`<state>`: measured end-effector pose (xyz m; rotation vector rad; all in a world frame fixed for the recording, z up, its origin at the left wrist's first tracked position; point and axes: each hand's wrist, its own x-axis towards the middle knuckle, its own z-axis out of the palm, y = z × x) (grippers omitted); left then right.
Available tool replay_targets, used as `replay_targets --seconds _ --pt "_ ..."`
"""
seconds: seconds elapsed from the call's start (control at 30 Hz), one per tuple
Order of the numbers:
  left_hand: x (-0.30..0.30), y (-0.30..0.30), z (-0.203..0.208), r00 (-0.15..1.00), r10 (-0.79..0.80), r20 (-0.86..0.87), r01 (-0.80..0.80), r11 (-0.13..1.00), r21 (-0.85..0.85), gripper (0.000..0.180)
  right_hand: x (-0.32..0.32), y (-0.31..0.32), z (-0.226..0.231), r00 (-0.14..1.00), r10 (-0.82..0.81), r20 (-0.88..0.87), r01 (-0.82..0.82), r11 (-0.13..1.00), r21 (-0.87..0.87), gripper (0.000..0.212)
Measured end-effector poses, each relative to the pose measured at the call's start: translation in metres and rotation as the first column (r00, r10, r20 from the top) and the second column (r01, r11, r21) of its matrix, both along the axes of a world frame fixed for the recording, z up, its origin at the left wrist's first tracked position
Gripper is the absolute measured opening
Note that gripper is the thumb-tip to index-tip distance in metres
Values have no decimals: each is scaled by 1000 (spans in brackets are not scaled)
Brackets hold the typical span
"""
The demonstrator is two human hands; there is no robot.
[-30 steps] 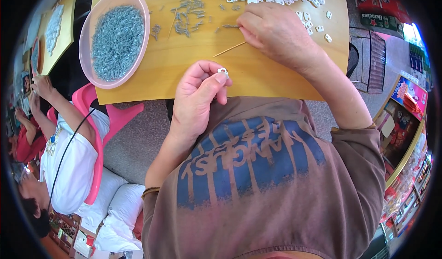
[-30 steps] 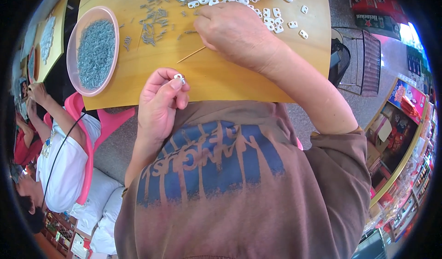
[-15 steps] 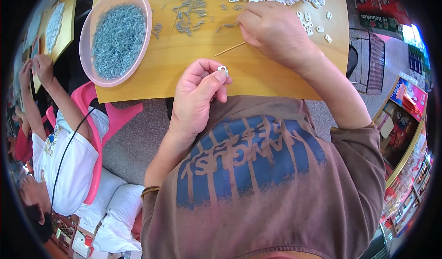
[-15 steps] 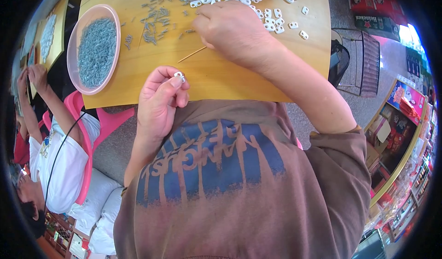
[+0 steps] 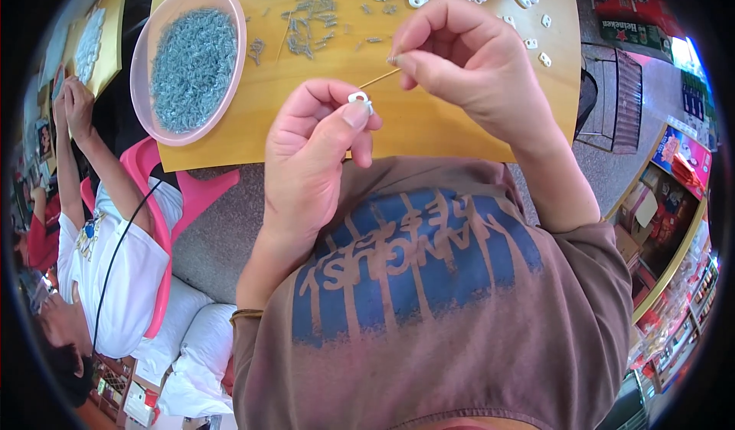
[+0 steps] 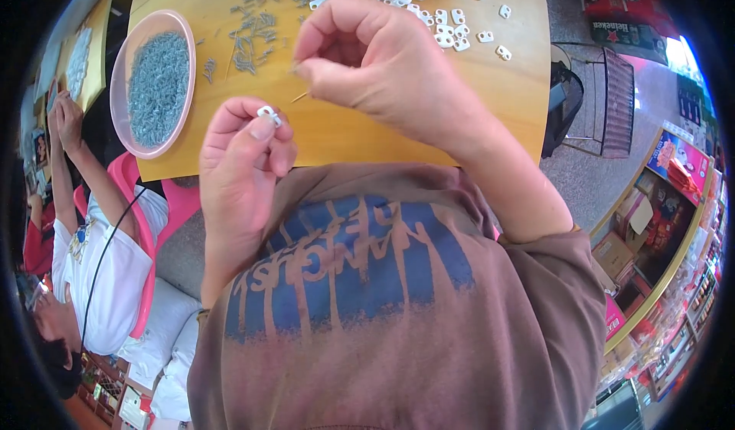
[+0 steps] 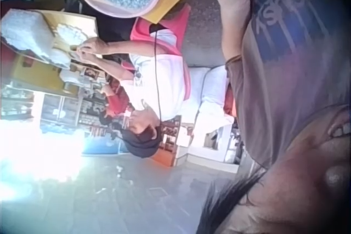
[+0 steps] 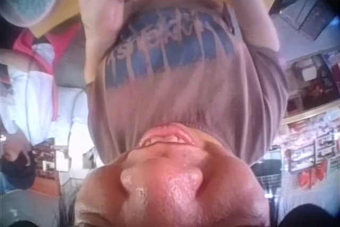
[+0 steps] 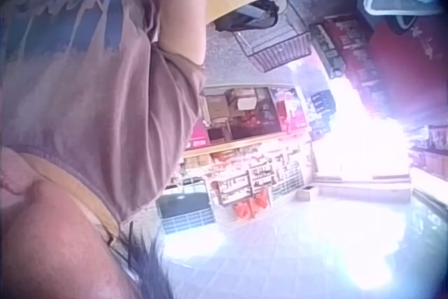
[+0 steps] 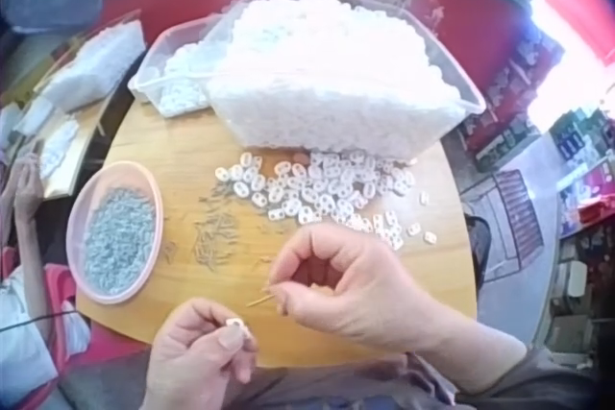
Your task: Assembling small hardware components by manually inserting springs into plastic housings using a needle tool.
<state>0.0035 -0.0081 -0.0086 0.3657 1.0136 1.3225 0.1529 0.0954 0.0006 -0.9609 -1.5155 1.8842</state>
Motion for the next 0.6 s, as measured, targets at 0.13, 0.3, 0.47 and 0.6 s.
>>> replay_targets --seconds 0.13,0.3,0.47,0.6 --pt "0 4 13 995 48 -85 -37 991 127 13 -3 -14 11 985 -25 -169 16 999 -52 16" --pt "0 3 20 984 86 -157 -55 980 190 15 -1 -20 21 977 21 -214 -43 994 -97 17" --pt "2 0 19 986 77 -145 -46 978 205 16 0 -23 21 973 34 -227 -61 992 -111 16" --pt "3 -3 19 988 57 -140 -30 981 190 16 0 -25 20 971 47 -234 -73 992 -106 15"
